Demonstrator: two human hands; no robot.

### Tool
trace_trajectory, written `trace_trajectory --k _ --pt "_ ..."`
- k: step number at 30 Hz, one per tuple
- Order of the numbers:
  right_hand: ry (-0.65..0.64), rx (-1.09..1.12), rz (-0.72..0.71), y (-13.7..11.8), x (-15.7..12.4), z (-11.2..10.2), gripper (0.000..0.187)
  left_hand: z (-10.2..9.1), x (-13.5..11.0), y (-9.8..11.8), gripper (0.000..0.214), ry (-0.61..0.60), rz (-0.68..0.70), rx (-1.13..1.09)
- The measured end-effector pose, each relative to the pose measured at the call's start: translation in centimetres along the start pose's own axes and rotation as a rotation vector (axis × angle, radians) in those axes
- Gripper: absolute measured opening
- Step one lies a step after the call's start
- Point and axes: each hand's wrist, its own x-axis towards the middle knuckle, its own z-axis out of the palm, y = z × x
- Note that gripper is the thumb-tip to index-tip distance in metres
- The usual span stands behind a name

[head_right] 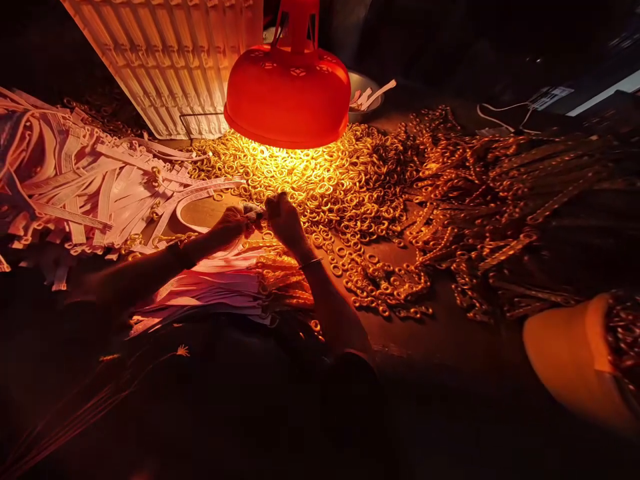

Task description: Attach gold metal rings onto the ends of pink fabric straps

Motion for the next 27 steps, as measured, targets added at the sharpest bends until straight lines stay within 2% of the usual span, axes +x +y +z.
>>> trace_trajectory --k 2,4,8,11,13,15,18,20,24,27 --pt "-0.094 -0.029 -0.081 -1.7 -0.7 -1.0 0.041 -0.9 -0.3 2.0 0.029 -0.048 -0.059 0.056" --pt "-0.183 -0.104 -0.154 -4.0 -2.3 -2.0 0.046 -2.0 -1.0 3.9 0.029 -0.079 -0.049 0.114" --pt "-0.287 -0.366 -0.187 -8.3 -7.5 -3.0 0.044 -3.6 -4.6 6.3 0.025 -0.149 -0.043 0.281" --pt "-0.303 -0.631 -0.191 -9.7 -11.9 -2.5 0.044 -4.1 -8.0 5.7 0.024 -0.279 -0.086 0.345" --pt "-0.327 -0.759 -0.214 -9.6 -14.4 -1.9 0.045 -4.2 -10.0 4.1 0.028 -0.363 -0.130 0.322" --pt "-0.377 -0.798 -0.239 -9.1 -16.2 -1.5 0.039 -4.4 -11.6 2.2 0.032 -0.413 -0.179 0.247" --pt "-0.472 -0.720 -0.209 -8.3 -17.6 -1.2 0.025 -4.5 -13.3 -0.3 0.035 -0.439 -0.254 0.086" --pt "-0.485 -0.585 -0.147 -7.8 -17.7 -1.0 0.019 -4.4 -13.9 -1.2 0.035 -0.416 -0.290 -0.004" --pt "-0.456 -0.187 0.034 -7.3 -17.0 -0.5 0.017 -4.0 -13.9 -1.2 0.036 -0.341 -0.308 -0.084" --pt "-0.470 -0.027 0.116 -7.0 -16.6 -0.2 0.015 -3.7 -13.4 -0.9 0.037 -0.335 -0.323 -0.072"
